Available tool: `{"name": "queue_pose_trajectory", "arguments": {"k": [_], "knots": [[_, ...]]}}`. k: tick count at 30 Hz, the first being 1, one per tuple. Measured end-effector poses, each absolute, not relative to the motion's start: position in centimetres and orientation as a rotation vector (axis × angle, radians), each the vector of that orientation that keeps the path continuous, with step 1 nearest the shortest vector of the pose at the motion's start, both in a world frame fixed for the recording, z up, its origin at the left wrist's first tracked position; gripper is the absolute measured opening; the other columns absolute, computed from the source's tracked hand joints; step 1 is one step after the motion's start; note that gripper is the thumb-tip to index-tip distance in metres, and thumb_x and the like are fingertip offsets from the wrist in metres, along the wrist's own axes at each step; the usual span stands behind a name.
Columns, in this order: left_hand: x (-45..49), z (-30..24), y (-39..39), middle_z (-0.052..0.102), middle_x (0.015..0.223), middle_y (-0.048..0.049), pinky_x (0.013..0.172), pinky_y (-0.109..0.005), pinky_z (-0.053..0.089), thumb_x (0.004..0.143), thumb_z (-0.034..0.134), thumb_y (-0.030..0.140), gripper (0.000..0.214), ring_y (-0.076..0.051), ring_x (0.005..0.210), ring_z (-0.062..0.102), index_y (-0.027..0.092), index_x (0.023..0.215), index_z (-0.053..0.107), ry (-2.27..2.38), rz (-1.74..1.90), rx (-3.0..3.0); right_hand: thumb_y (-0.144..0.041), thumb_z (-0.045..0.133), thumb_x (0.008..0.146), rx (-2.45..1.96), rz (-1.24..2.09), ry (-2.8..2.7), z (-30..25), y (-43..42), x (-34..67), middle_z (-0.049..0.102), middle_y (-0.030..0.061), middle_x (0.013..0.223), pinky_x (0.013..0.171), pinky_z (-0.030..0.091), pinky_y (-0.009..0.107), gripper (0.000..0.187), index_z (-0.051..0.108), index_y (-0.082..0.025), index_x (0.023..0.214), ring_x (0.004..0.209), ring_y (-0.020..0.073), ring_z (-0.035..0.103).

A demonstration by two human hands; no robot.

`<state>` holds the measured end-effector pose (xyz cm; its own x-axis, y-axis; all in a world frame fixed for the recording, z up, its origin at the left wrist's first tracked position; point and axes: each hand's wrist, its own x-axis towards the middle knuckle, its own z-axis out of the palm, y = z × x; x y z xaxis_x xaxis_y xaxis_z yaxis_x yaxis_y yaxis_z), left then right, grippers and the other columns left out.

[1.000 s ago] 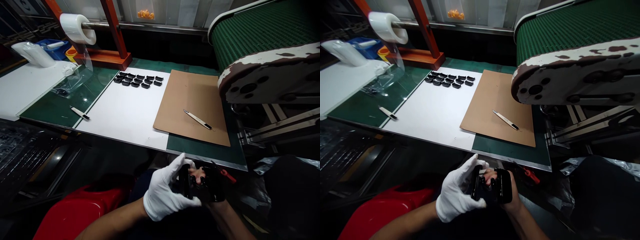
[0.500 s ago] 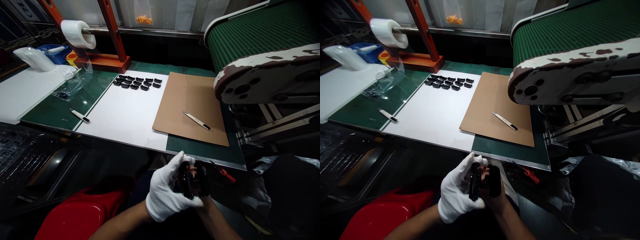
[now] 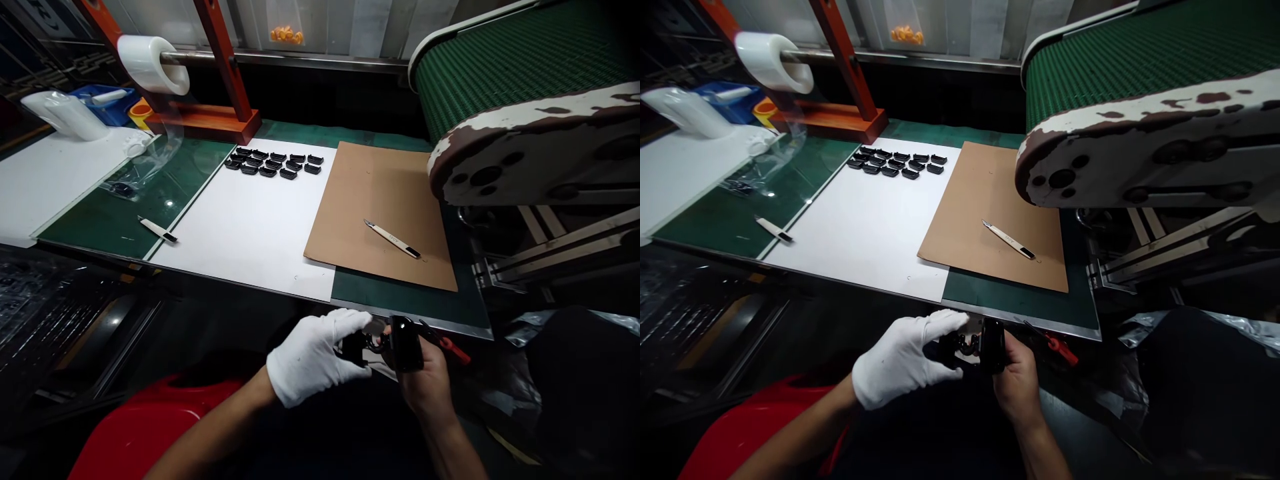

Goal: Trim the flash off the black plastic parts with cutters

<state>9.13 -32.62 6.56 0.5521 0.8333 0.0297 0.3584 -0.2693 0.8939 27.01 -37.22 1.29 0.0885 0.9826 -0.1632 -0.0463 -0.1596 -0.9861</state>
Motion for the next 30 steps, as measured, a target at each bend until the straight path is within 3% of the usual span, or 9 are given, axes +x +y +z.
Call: {"name": "queue_pose_trajectory", "arguments": {"k": [4, 10, 13, 17, 20, 22, 25, 30], "knots": [[8.9, 6.6, -32.1, 0.067, 0.104, 0.0, 0.083, -0.025, 0.051, 0.074, 0.074, 0.028, 0.043, -0.017, 0.094, 0.064, 0.025, 0.115, 0.06, 0.95, 0.448, 2.023, -0.051, 0.06, 0.08, -1.425, 1.244, -1.175, 2.5, -37.8, 27.1, 0.06, 0.0007, 0.071, 0.058, 0.04, 0.028, 0.029, 0.064, -0.023, 0.078, 0.063, 0.0172, 0.05], [9.6, 5.6, -31.7, 0.067, 0.093, -0.0023, 0.08, -0.031, 0.051, 0.074, 0.07, 0.024, 0.025, -0.022, 0.091, 0.062, 0.02, 0.098, 0.062, 0.916, 0.135, 2.272, -0.032, 0.059, 0.084, -1.547, 1.201, -1.425, 4.6, -37.6, 26.3, 0.057, -0.0014, 0.066, 0.059, 0.035, 0.027, 0.019, 0.058, -0.023, 0.067, 0.063, 0.0158, 0.049], [9.9, 6.0, -31.6, 0.067, 0.096, -0.0024, 0.078, -0.031, 0.052, 0.073, 0.072, 0.025, 0.03, -0.024, 0.094, 0.061, 0.02, 0.101, 0.062, 0.913, 0.111, 2.309, -0.029, 0.058, 0.084, -1.576, 1.164, -1.428, 4.7, -38.2, 26.6, 0.057, -0.0009, 0.067, 0.058, 0.034, 0.027, 0.017, 0.059, -0.023, 0.069, 0.062, 0.0158, 0.047], [9.6, 7.5, -32.0, 0.067, 0.107, -0.0015, 0.096, -0.036, 0.047, 0.075, 0.071, 0.022, 0.041, -0.021, 0.101, 0.062, 0.021, 0.114, 0.058, 0.833, 0.329, 2.265, -0.03, 0.068, 0.077, -1.263, 1.244, -0.956, 3.8, -39.3, 26.7, 0.053, 0.0002, 0.071, 0.057, 0.037, 0.027, 0.01, 0.061, -0.024, 0.074, 0.065, 0.0164, 0.046], [9.3, 7.9, -32.5, 0.066, 0.117, -0.0051, 0.108, -0.034, 0.038, 0.067, 0.08, 0.03, 0.063, -0.022, 0.111, 0.061, 0.019, 0.123, 0.055, 0.719, 0.677, 2.113, -0.042, 0.064, 0.077, -1.012, 1.22, -0.638, 3.6, -39.0, 26.5, 0.032, -0.0044, 0.06, 0.041, 0.026, 0.024, 0.021, 0.052, -0.027, 0.069, 0.05, 0.013, 0.027], [9.3, 7.4, -32.4, 0.066, 0.119, -0.0091, 0.105, -0.032, 0.043, 0.061, 0.083, 0.038, 0.075, -0.024, 0.113, 0.06, 0.016, 0.127, 0.054, 0.775, 0.835, 1.992, -0.039, 0.067, 0.074, -0.872, 1.244, -0.475, 3.9, -38.5, 26.6, 0.021, -0.006, 0.06, 0.038, 0.019, 0.022, 0.025, 0.047, -0.026, 0.065, 0.048, 0.0127, 0.016], [9.7, 6.1, -30.3, 0.065, 0.121, -0.0115, 0.1, -0.033, 0.047, 0.065, 0.08, 0.039, 0.071, -0.025, 0.113, 0.061, 0.015, 0.126, 0.054, 0.967, 0.905, 2.048, -0.034, 0.07, 0.071, -0.723, 1.322, -0.426, 4.3, -37.8, 27.0, 0.03, -0.0045, 0.059, 0.041, 0.028, 0.022, 0.02, 0.054, -0.024, 0.064, 0.05, 0.0112, 0.026], [10.2, 3.8, -22.0, 0.063, 0.122, -0.01, 0.097, -0.042, 0.047, 0.068, 0.077, 0.026, 0.057, -0.03, 0.12, 0.053, 0.018, 0.121, 0.057, 1.257, 0.615, 2.327, -0.038, 0.073, 0.07, -0.921, 1.416, -0.428, 3.6, -37.9, 28.4, 0.056, 0.0006, 0.064, 0.053, 0.044, 0.025, 0.016, 0.066, -0.024, 0.072, 0.06, 0.0128, 0.051]]}}
